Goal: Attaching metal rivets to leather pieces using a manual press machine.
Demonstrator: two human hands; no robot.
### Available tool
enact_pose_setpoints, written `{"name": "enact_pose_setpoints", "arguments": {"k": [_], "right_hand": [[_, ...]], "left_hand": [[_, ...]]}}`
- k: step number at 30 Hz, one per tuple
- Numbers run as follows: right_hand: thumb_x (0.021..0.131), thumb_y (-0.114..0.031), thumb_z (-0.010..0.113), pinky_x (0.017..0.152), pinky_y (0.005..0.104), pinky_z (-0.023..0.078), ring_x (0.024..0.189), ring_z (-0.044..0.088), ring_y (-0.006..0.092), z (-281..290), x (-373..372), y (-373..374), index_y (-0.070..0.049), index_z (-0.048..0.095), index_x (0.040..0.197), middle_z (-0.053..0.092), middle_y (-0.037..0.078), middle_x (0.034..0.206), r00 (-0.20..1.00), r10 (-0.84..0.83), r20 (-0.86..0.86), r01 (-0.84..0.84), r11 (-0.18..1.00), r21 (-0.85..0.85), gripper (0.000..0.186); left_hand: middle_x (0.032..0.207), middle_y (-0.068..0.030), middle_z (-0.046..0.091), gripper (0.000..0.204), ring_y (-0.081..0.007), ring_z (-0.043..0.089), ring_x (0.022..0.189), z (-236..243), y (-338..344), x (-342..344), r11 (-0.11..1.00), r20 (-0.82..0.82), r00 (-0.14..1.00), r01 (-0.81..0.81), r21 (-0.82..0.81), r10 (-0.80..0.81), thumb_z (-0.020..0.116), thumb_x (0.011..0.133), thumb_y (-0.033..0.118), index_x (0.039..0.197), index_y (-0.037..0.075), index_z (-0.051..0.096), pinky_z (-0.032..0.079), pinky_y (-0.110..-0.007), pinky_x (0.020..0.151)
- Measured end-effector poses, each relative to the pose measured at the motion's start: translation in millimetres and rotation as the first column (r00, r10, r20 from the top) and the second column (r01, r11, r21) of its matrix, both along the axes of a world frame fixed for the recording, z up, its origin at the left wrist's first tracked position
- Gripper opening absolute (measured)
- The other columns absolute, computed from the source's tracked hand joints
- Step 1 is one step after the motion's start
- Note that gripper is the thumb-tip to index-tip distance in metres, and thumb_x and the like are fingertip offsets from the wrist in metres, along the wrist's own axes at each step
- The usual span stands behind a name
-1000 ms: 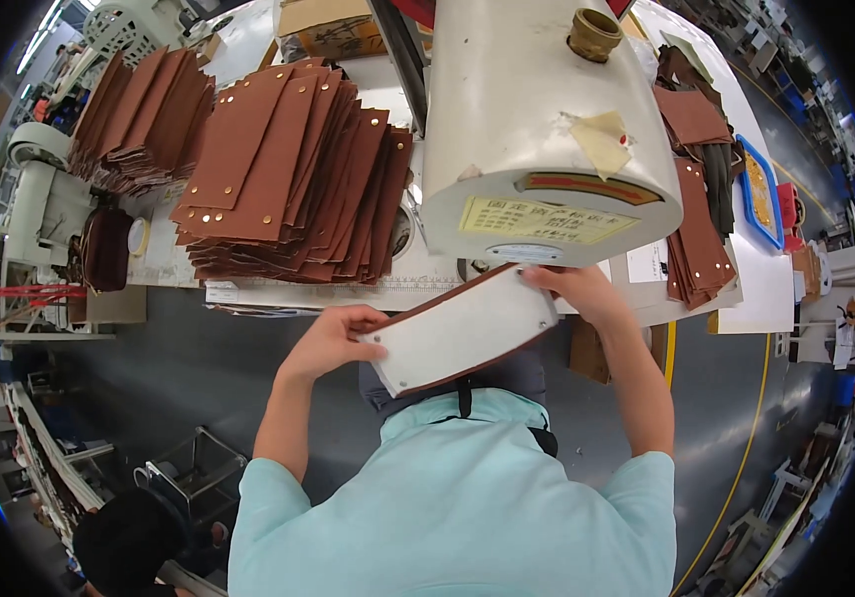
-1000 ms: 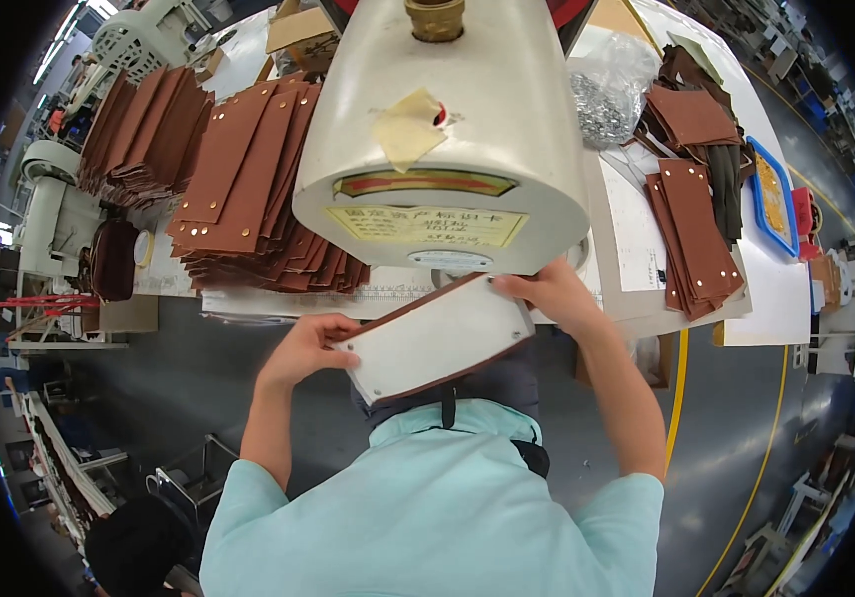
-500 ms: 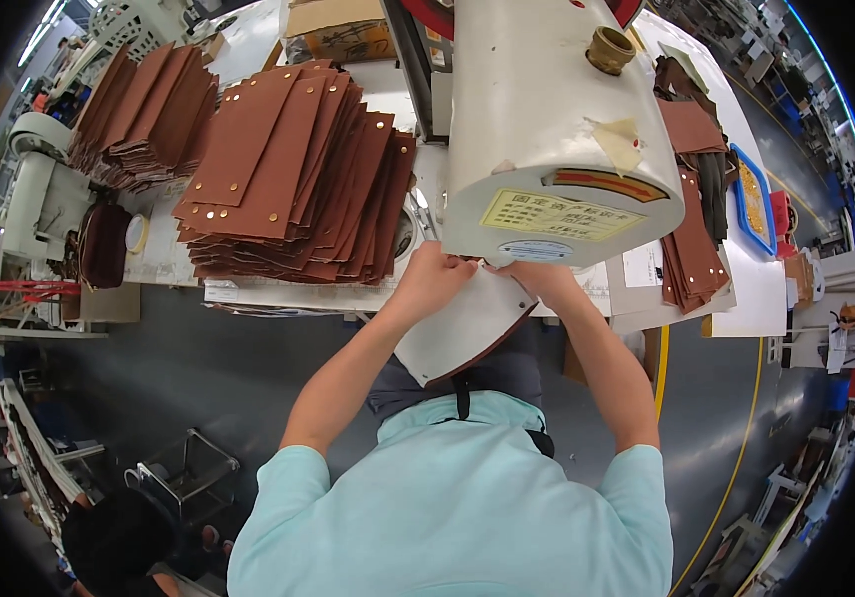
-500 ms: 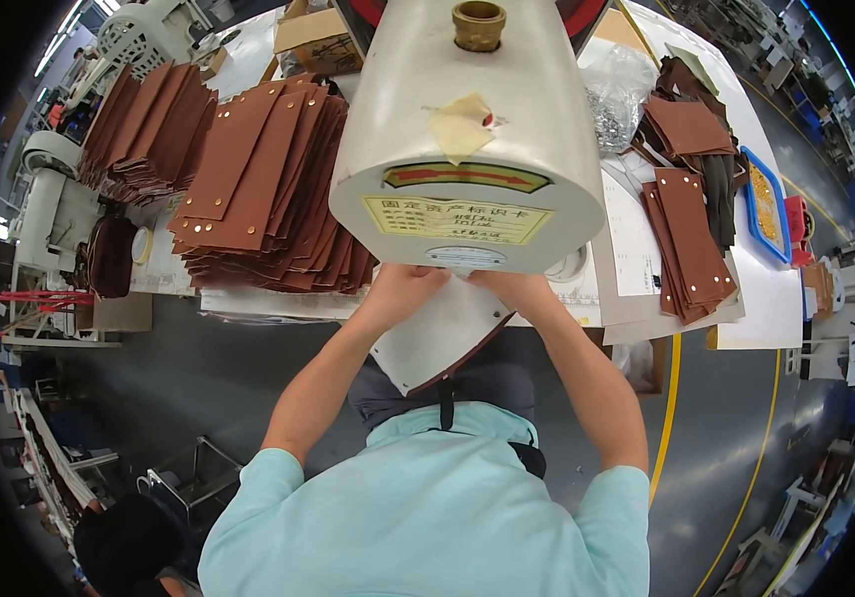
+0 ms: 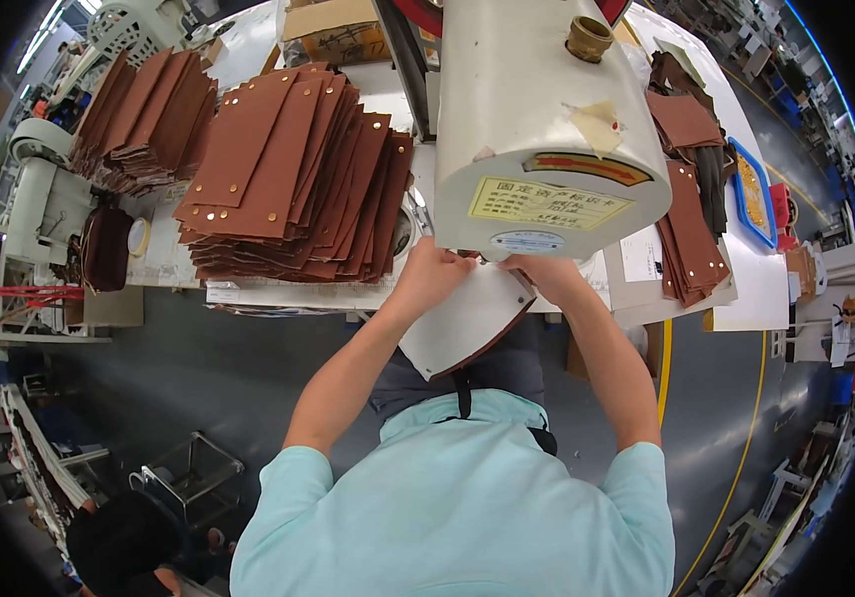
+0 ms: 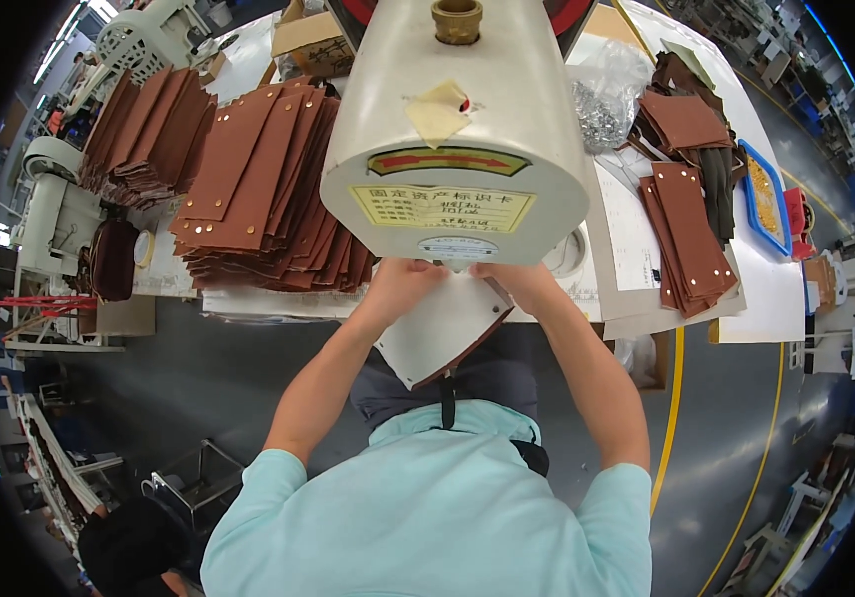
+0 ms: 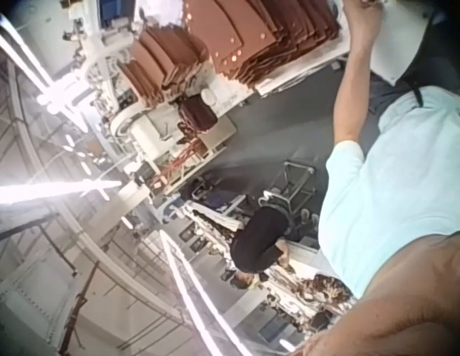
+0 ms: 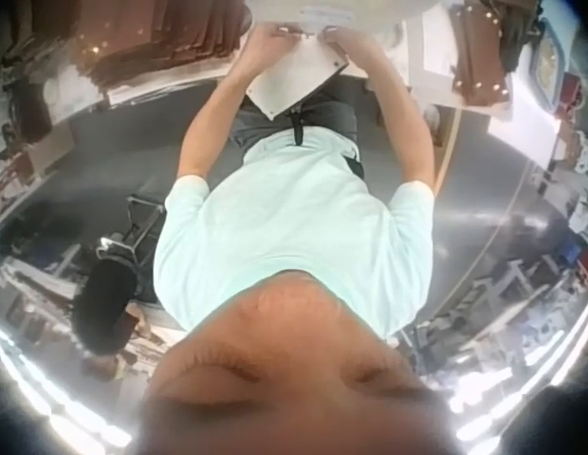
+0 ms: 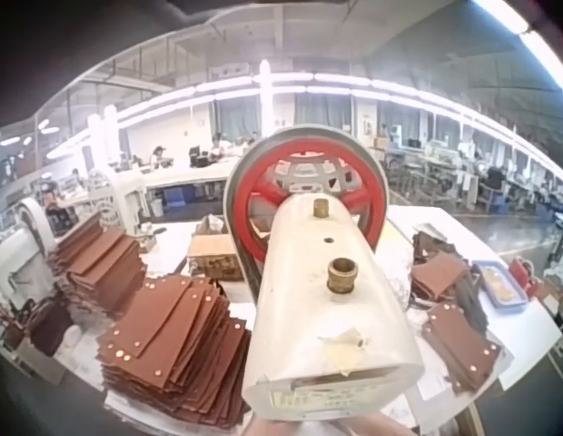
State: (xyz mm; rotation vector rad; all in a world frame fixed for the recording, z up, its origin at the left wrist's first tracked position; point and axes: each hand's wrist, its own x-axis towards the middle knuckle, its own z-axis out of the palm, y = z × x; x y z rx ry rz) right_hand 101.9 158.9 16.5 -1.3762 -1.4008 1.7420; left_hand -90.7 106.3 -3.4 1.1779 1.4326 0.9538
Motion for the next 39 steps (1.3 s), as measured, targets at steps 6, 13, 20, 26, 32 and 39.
{"name": "enact_pose_setpoints", "arguments": {"k": [6,13,20,26,32,39], "right_hand": [[0.08,0.0,0.072,0.079,0.0331,0.055,0.085,0.065,0.0186,14,28,-16,0.005,0.062,0.109,0.067,0.009,0.1,0.954,0.301,0.001,-0.283,0.897,-0.34,0.031],[0.084,-0.009,0.074,0.062,0.025,0.047,0.072,0.059,0.0109,2,21,-17,-0.003,0.065,0.097,0.064,0.001,0.086,0.99,0.117,-0.084,-0.137,0.945,-0.297,0.017],[0.077,-0.005,0.078,0.077,0.0305,0.052,0.088,0.061,0.0172,9,-10,-10,-0.001,0.065,0.108,0.066,0.007,0.1,0.997,-0.017,-0.071,0.016,1.0,-0.011,0.034],[0.076,0.014,0.066,0.088,0.0315,0.054,0.109,0.061,0.0221,6,-18,-4,-0.002,0.058,0.126,0.063,0.012,0.119,0.995,0.089,0.041,-0.098,0.929,0.357,0.053],[0.074,0.005,0.075,0.08,0.0342,0.054,0.095,0.064,0.0237,-4,-3,9,-0.004,0.062,0.115,0.066,0.01,0.107,0.998,0.047,-0.047,-0.052,0.991,-0.122,0.043],[0.078,-0.001,0.072,0.067,0.0315,0.052,0.083,0.065,0.0196,-3,-5,8,-0.003,0.063,0.112,0.067,0.011,0.098,0.999,0.025,0.044,-0.012,0.959,-0.283,0.036]], "left_hand": [[0.075,-0.006,0.067,0.023,-0.0088,0.061,0.07,-3,-27,-9,0.995,0.2,0.975,-0.099,-0.019,0.101,0.064,0.086,0.004,0.108,-0.003,0.064,0.049,-0.025,0.062],[0.082,-0.0075,0.069,0.032,-0.0112,0.066,0.075,6,-63,-27,0.956,0.234,0.953,0.236,-0.172,-0.193,0.071,0.082,0.009,0.111,-0.003,0.063,0.052,-0.026,0.067],[0.084,-0.0123,0.073,0.032,-0.0138,0.065,0.071,-7,-10,-18,0.989,0.073,0.987,0.143,-0.03,-0.14,0.069,0.085,0.022,0.102,-0.006,0.069,0.051,-0.029,0.069],[0.092,-0.0126,0.071,0.028,-0.0143,0.064,0.083,17,3,-7,0.992,-0.012,0.993,0.118,0.053,-0.118,0.065,0.083,0.006,0.109,-0.005,0.065,0.051,-0.03,0.075],[0.092,-0.0099,0.067,0.028,-0.0148,0.061,0.082,16,8,-9,0.994,0.062,0.992,0.109,-0.012,-0.108,0.062,0.08,0.0,0.108,-0.006,0.063,0.049,-0.028,0.074],[0.079,-0.0057,0.065,0.021,-0.0126,0.059,0.075,-4,11,-15,0.998,0.025,0.998,0.055,-0.03,-0.054,0.063,0.078,0.002,0.097,-0.006,0.064,0.048,-0.028,0.067]]}}
